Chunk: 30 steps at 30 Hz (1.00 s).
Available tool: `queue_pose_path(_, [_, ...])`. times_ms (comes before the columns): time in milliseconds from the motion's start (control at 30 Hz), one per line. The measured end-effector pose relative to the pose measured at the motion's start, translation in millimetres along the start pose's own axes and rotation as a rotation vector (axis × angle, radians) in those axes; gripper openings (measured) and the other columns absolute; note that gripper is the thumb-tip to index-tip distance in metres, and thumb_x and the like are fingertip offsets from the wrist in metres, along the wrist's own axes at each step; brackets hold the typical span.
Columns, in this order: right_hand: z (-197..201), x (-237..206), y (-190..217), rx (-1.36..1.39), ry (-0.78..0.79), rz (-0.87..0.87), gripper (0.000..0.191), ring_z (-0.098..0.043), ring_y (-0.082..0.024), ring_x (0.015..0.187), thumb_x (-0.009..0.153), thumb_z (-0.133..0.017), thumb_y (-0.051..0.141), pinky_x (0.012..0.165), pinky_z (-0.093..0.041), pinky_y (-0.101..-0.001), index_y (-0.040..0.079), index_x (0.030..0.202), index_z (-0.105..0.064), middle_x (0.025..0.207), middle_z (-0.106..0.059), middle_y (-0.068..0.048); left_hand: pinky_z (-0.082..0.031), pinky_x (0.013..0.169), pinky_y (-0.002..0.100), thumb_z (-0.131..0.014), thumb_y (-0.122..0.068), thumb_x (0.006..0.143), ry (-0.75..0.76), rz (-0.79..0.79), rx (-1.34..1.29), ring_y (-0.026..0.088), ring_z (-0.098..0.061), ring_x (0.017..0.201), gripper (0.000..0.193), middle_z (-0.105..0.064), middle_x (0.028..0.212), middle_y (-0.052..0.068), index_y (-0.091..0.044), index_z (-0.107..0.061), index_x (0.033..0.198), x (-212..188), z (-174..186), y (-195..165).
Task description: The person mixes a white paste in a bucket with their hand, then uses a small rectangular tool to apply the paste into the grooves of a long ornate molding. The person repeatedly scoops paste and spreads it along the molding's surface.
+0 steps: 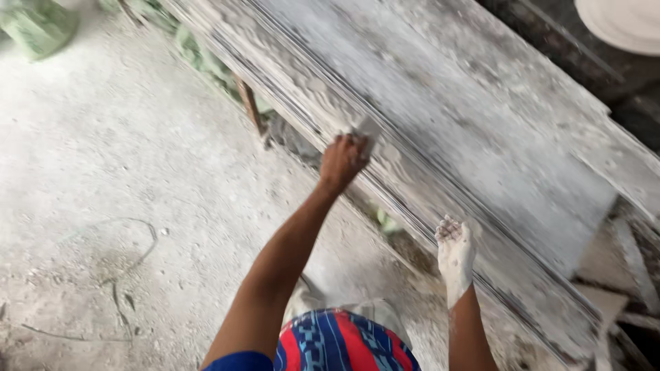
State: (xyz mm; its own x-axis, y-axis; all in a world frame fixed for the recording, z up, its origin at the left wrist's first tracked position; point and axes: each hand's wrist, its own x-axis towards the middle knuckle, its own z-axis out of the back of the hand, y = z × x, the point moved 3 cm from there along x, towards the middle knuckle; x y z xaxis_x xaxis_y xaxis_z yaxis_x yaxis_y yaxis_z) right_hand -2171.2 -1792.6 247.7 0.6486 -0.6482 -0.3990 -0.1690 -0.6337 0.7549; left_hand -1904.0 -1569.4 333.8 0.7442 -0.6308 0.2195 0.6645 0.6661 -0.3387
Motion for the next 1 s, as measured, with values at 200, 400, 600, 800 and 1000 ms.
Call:
queue_pose_path(200, [-129.3, 39.5, -62.7, -0.151, 0.102, -0.111, 0.039, -0.061, -0.017, 0.087, 0.111, -0.044, 0.035, 0.078, -0.050, -0.0312, 0.002, 0.116, -0.064, 0.097, -0.066, -0.006, -0.063, 0.066, 0.041, -0.067, -0.033, 0.096, -0.028, 0.041, -0.092, 0.036, -0.067, 0.102, 0.043, -0.065, 0.123, 0.023, -0.022, -0.057, 0.136, 31.9, 8.2, 76.8])
queue_pose_path(400, [-264.2, 102.1, -137.9, -0.202, 0.148, -0.145, 0.039, -0.059, -0.017, 0.087, 0.109, -0.043, 0.036, 0.078, -0.049, -0.0320, 0.003, 0.118, -0.063, 0.098, -0.064, -0.006, -0.060, 0.079, 0.045, -0.076, -0.037, 0.085, -0.087, 0.183, -0.264, 0.039, -0.063, 0.105, 0.057, -0.064, 0.122, 0.023, -0.025, -0.060, 0.139, 58.4, 30.7, 221.7])
queue_pose_path(600, [-459.1, 181.5, -243.7, -0.270, 0.276, -0.194, 0.036, -0.058, -0.016, 0.088, 0.111, -0.049, 0.036, 0.079, -0.050, -0.0324, 0.002, 0.117, -0.060, 0.099, -0.064, -0.006, -0.060, 0.078, 0.044, -0.077, -0.035, 0.086, -0.199, 0.154, -0.121, 0.037, -0.065, 0.106, 0.052, -0.068, 0.120, 0.021, -0.025, -0.066, 0.136, 121.7, 65.5, 384.0])
queue_pose_path(800, [-644.2, 242.0, -297.7, -0.276, 0.380, -0.244, 0.032, -0.059, -0.016, 0.085, 0.108, -0.049, 0.033, 0.078, -0.051, -0.0320, 0.005, 0.116, -0.062, 0.095, -0.064, -0.005, -0.059, 0.073, 0.041, -0.078, -0.035, 0.092, -0.072, 0.318, -0.172, 0.033, -0.066, 0.096, 0.052, -0.068, 0.117, 0.020, -0.025, -0.062, 0.140, 204.7, 119.5, 538.2])
queue_pose_path(1000, [-754.1, 303.0, -344.7, -0.226, 0.353, -0.208, 0.029, -0.060, -0.017, 0.085, 0.107, -0.049, 0.027, 0.077, -0.050, -0.0316, 0.003, 0.114, -0.063, 0.096, -0.065, -0.008, -0.061, 0.081, 0.041, -0.079, -0.023, 0.080, -0.520, 0.480, -0.626, 0.027, -0.069, 0.096, 0.069, -0.068, 0.113, 0.022, -0.003, -0.057, 0.141, 260.0, 155.1, 703.2])
